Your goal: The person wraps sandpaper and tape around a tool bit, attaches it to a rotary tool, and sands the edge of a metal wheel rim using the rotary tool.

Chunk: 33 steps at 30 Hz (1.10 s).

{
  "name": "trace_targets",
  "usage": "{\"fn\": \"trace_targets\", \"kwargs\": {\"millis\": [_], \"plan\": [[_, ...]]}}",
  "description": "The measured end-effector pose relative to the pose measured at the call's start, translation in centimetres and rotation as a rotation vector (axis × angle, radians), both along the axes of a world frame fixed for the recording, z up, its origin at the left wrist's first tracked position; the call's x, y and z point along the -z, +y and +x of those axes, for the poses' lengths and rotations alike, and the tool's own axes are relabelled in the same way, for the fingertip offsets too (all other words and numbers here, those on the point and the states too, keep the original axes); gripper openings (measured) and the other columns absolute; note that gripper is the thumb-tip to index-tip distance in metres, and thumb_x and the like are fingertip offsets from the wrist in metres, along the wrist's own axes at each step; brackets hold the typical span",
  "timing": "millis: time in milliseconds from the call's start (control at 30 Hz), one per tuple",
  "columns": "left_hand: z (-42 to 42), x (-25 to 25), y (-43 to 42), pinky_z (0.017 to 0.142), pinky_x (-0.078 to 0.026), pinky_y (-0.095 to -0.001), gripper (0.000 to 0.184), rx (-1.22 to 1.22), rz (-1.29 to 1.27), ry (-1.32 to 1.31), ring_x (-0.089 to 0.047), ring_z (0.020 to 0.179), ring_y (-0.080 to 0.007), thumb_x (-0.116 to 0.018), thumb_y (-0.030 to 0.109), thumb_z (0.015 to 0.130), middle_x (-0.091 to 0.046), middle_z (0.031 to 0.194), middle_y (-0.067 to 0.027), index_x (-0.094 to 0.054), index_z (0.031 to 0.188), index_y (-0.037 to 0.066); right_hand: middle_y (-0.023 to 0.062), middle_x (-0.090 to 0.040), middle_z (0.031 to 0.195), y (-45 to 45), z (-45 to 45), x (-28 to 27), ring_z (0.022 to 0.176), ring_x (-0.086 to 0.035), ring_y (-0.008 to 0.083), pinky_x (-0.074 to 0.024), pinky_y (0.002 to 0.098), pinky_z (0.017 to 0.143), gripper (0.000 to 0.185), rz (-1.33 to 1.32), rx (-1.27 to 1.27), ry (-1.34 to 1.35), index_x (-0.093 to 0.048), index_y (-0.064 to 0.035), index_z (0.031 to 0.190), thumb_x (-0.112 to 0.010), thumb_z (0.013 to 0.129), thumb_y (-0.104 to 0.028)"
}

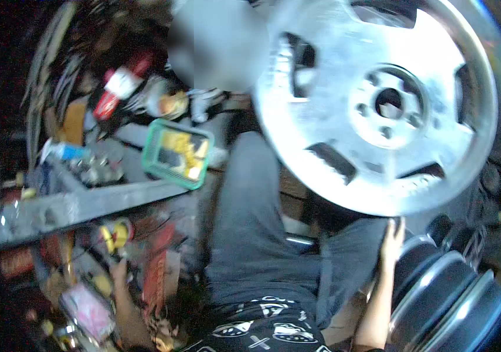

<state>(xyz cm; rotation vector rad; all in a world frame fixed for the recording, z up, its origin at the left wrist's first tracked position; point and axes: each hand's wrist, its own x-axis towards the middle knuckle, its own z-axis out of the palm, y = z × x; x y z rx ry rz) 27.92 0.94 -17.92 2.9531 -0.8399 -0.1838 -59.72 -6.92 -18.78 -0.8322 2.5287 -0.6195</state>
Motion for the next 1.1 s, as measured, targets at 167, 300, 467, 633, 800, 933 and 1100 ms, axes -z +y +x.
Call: {"fn": "trace_targets", "kwargs": {"millis": [167,300,467,633,800,933,1100], "plan": [[-12.5,-8.2,0.7,0.057,-0.051,-0.0338,0.046,-0.262,-0.319,0.812,-0.061,0.077,-0.0209,-0.063,0.016,0.084,-0.056,0.106,-0.0122,-0.045,0.122,-0.001,0.0245,-0.045,0.142,0.1,0.5,0.4,0.132,-0.041,0.0374,-0.0287,0.0415,0.111,0.056,-0.081,0.046,0.010,-0.042,-0.0045,0.143,-0.055,0.097,-0.034],[-18.4,-9.4,2.4,0.076,-0.049,-0.0335,0.048,0.460,-0.002,0.468,-0.058,0.080,-0.0195,-0.066,0.008,0.078,-0.057,0.099,-0.0113,-0.047,0.121,-0.001,0.0255,-0.046,0.141,0.6,0.0,0.8,0.131,-0.043,0.0366,-0.0305,0.0397,0.110,0.056,-0.157,0.041,-0.085,-0.041,-0.0022,0.142,-0.056,0.096,-0.030],[-34.2,-16.1,-10.9,0.063,-0.052,-0.0366,0.053,0.793,0.170,0.550,-0.064,0.065,-0.0231,-0.079,0.013,0.068,-0.062,0.075,-0.0099,-0.049,0.111,0.003,0.0192,-0.060,0.120,0.0,7.2,-7.2,0.113,-0.055,0.0287,-0.0397,0.0389,0.101,0.037,-0.291,-0.169,0.167,-0.057,0.0025,0.124,-0.061,0.091,-0.015],[-44.7,-13.8,-17.2,0.054,-0.053,-0.0319,0.051,1.313,-0.083,1.070,-0.067,0.064,-0.0201,-0.083,0.017,0.068,-0.063,0.075,-0.0098,-0.050,0.101,-0.001,0.0118,-0.069,0.099,-6.3,18.6,-14.4,0.091,-0.064,0.0181,-0.0504,0.0301,0.082,0.029,-0.490,-0.526,-0.654,-0.065,0.0009,0.114,-0.066,0.090,-0.015],[-50.6,-12.8,-17.0,0.052,-0.053,-0.0264,0.043,1.397,0.069,1.265,-0.065,0.055,-0.0140,-0.080,0.011,0.073,-0.062,0.069,-0.0091,-0.048,0.099,-0.001,0.0071,-0.067,0.102,-5.6,20.2,-14.5,0.093,-0.061,0.0108,-0.0495,0.0266,0.084,0.026,-0.531,-0.206,-1.041,-0.062,0.0029,0.115,-0.064,0.094,-0.013],[-50.9,-11.2,-15.4,0.054,-0.053,-0.0265,0.039,1.324,0.185,1.385,-0.066,0.059,-0.0147,-0.081,0.010,0.074,-0.063,0.072,-0.0102,-0.052,0.099,-0.001,0.0064,-0.069,0.096,-3.6,19.3,-13.1,0.088,-0.062,0.0107,-0.0504,0.0263,0.081,0.023,-0.359,-0.162,-1.034,-0.063,0.0028,0.112,-0.062,0.095,-0.012],[-50.6,-11.5,-17.7,0.071,-0.050,-0.0242,0.025,1.147,-0.007,1.363,-0.060,0.079,-0.0105,-0.069,0.006,0.084,-0.064,0.092,-0.0079,-0.063,0.106,-0.002,0.0169,-0.072,0.094,-2.7,19.8,-12.2,0.085,-0.071,0.0201,-0.0538,0.0310,0.073,0.020,-0.444,-0.274,-0.877,-0.066,0.0035,0.107,-0.060,0.093,-0.009]]}}
